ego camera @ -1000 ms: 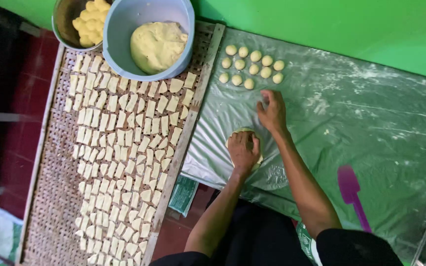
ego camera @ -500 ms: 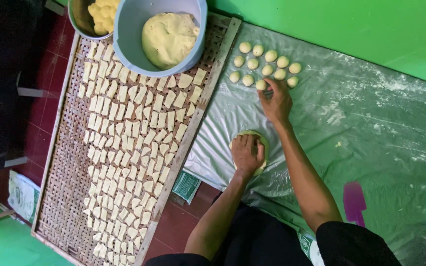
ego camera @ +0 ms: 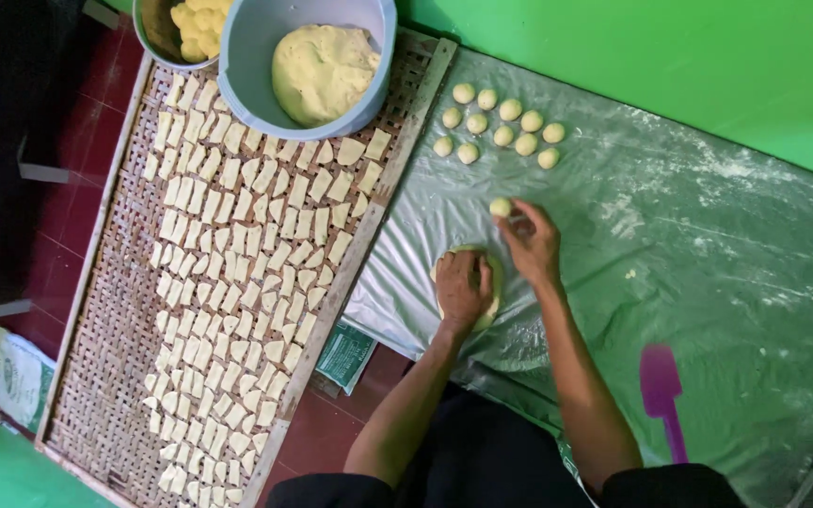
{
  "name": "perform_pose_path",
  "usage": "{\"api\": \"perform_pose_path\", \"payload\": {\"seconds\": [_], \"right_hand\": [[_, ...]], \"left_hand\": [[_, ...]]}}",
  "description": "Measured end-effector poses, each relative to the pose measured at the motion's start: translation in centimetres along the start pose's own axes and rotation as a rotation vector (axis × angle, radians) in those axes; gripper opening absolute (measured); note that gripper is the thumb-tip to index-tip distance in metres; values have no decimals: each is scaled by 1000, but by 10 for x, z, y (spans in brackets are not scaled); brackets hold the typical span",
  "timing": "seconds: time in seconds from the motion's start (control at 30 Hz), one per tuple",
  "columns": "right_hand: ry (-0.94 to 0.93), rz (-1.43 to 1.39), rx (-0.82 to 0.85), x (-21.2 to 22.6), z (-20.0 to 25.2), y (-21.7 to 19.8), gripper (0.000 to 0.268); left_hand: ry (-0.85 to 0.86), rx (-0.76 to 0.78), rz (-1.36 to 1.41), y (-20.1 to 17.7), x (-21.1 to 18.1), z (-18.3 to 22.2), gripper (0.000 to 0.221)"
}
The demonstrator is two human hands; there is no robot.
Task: Preparing small pieces of dough and placing them on a tray for drying, and using a manual dough roller.
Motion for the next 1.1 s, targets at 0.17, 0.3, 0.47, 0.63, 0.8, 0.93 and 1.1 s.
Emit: {"api": "perform_pose_path", "payload": {"seconds": [0.17,0.3,0.47,0.63,0.8,0.93,1.1], "right_hand": [[19,-19,6,12,74,-26,40],[44,-61,-9,12,123,-40,35],[-100,33,82,33,140,-50,36],[-229,146,157,66,147,-49,31],[-240,158,207,100,166,-43,59],[-291,183,196,127,188,-32,57],[-279,204,19,120,218,-18,36]], "left_hand": [[-299,52,413,-6,18,9,14],[-655,248,735,-44,15,8,28],[-823,633,949,-37,19,68,48],[-929,631,1154,-65,-16,42,32],[-822,659,1278,-80,-23,39,21],[-731,760,1329,-97,-22,39,21],[-720,879,1329,-102,-9,54,19]]}}
Point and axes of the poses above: each hand's wrist, its own z-axis away from the middle knuckle, its own y-axis out of the palm, x = y × z, the point moved 3 cm from there along -z, towards the middle knuckle, and after that the axes turned 7 degrees about y, right-handed, at the moved point
